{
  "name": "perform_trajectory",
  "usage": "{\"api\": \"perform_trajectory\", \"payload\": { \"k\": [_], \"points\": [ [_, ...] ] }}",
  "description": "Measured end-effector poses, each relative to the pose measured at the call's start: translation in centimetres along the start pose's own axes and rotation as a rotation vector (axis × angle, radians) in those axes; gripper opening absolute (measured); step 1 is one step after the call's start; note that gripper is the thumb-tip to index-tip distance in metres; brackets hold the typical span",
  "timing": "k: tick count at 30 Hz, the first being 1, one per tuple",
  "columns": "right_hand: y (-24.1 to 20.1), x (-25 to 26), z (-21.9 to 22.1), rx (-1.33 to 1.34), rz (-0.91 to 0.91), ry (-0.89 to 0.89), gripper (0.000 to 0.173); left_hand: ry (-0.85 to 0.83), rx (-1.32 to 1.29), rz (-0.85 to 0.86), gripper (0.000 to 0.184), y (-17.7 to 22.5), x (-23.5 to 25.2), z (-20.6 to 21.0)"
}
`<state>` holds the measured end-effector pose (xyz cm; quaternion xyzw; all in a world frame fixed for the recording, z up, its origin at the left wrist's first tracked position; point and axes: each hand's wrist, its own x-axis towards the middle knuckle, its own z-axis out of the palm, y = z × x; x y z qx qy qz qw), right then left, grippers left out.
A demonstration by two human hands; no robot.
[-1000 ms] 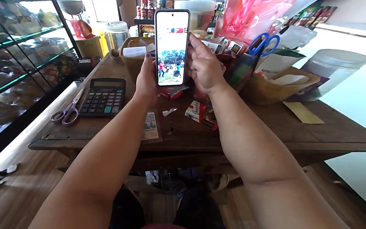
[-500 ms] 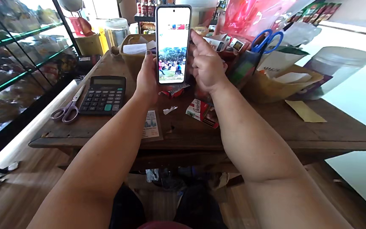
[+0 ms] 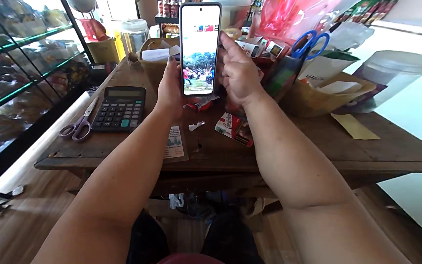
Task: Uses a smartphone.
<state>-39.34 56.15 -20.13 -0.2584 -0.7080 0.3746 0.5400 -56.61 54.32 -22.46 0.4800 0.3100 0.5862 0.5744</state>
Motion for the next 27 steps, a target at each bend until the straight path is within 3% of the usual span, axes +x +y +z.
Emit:
{"api": "perform_trajectory", "payload": {
  "k": [27],
  "points": [
    [0.15, 0.14, -0.04, 0.006, -0.006, 0.004, 0.074, -0.002, 0.016, 0.016, 0.07, 0.01, 0.09, -0.08]
  ]
}}
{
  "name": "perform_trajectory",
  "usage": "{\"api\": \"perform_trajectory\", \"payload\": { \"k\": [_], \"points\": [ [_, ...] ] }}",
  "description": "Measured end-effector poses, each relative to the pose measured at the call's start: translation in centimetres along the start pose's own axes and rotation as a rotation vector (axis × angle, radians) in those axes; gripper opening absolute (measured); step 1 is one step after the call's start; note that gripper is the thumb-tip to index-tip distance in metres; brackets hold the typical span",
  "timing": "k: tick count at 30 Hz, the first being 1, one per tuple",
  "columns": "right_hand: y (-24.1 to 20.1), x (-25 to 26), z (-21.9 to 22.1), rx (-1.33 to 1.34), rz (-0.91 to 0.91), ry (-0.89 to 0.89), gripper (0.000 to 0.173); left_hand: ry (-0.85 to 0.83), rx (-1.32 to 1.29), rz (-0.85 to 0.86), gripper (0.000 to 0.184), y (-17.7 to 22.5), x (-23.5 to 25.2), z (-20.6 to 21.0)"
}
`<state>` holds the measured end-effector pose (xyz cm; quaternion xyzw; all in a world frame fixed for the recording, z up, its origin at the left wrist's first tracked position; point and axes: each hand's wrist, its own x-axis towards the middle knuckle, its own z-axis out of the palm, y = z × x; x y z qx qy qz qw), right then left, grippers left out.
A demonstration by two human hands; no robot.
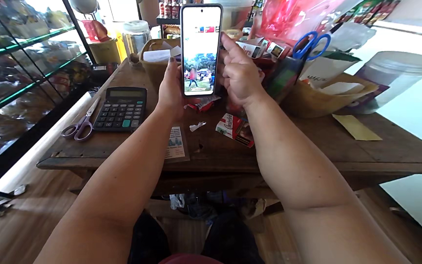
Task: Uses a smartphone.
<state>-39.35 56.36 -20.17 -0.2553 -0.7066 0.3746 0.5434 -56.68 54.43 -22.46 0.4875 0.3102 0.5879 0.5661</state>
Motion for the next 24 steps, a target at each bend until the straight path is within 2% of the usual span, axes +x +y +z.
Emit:
{"api": "perform_trajectory", "payload": {
  "k": [24],
  "points": [
    [0.13, -0.02, -0.06, -0.003, 0.003, -0.006, 0.074, 0.0, -0.002, -0.013, 0.075, -0.05, 0.03, 0.04]
  ]
}}
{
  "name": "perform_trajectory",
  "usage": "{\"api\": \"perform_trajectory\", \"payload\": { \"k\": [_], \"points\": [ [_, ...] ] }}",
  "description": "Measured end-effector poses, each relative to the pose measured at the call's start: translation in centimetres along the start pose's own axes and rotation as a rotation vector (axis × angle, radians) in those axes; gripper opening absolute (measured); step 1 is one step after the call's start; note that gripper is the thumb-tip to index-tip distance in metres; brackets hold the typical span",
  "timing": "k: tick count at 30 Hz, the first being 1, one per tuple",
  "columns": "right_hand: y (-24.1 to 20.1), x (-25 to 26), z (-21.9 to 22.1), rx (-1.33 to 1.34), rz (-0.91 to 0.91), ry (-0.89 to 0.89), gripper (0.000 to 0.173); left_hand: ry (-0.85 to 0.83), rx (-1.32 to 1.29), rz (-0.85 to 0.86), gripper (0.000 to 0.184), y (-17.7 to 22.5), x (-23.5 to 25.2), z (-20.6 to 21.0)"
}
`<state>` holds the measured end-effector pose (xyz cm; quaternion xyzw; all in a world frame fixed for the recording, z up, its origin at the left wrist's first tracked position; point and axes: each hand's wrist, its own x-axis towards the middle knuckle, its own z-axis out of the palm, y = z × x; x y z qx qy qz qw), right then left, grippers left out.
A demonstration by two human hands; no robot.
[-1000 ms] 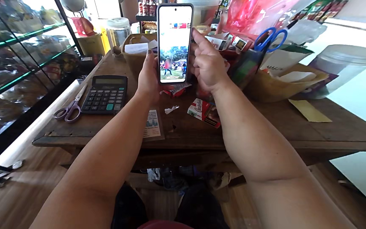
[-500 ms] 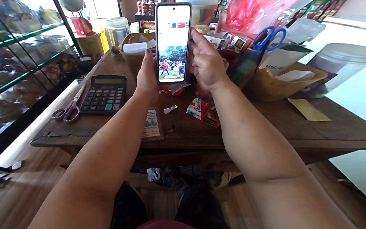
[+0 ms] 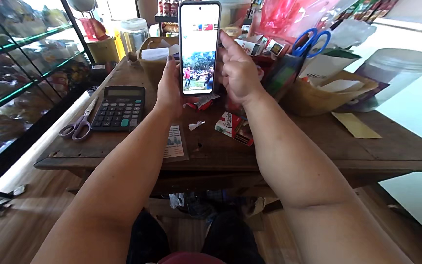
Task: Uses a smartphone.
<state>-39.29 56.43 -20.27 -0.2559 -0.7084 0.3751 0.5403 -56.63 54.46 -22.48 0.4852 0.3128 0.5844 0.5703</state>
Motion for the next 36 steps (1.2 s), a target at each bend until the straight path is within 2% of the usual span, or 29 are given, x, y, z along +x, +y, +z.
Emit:
{"api": "perform_trajectory", "payload": {
  "k": [36],
  "points": [
    [-0.14, 0.09, -0.01, -0.001, -0.005, -0.005, 0.075, 0.017, -0.01, -0.008, 0.073, 0.2, -0.15, 0.14]
  ]
}}
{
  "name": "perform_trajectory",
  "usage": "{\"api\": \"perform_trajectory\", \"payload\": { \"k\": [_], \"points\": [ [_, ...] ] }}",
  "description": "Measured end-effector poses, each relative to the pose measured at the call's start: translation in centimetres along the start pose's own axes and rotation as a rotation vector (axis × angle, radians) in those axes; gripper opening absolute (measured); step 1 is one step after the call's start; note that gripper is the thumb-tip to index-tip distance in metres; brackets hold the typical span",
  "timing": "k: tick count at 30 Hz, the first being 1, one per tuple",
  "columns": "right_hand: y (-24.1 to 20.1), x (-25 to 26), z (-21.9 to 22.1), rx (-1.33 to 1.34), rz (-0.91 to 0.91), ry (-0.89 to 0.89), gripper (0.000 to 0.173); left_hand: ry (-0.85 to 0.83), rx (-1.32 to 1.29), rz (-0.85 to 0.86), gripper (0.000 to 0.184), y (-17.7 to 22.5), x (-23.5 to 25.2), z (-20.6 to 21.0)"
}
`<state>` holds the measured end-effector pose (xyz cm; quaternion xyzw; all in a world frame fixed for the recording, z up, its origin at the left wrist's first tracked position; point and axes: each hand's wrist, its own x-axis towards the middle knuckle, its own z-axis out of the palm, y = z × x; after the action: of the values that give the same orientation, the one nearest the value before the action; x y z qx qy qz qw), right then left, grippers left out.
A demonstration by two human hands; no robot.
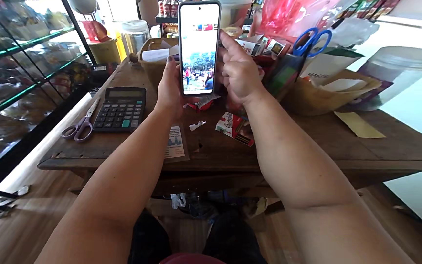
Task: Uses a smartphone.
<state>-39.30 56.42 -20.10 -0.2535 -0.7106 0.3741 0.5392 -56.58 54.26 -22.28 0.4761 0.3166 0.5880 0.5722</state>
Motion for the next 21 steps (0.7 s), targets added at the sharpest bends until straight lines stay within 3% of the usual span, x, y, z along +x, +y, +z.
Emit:
{"api": "perform_trajectory", "payload": {
  "k": [21],
  "points": [
    [-0.1, -0.09, 0.05, 0.005, 0.01, -0.001, 0.077, -0.022, 0.008, 0.021, 0.071, -0.17, 0.12, -0.18]
  ]
}}
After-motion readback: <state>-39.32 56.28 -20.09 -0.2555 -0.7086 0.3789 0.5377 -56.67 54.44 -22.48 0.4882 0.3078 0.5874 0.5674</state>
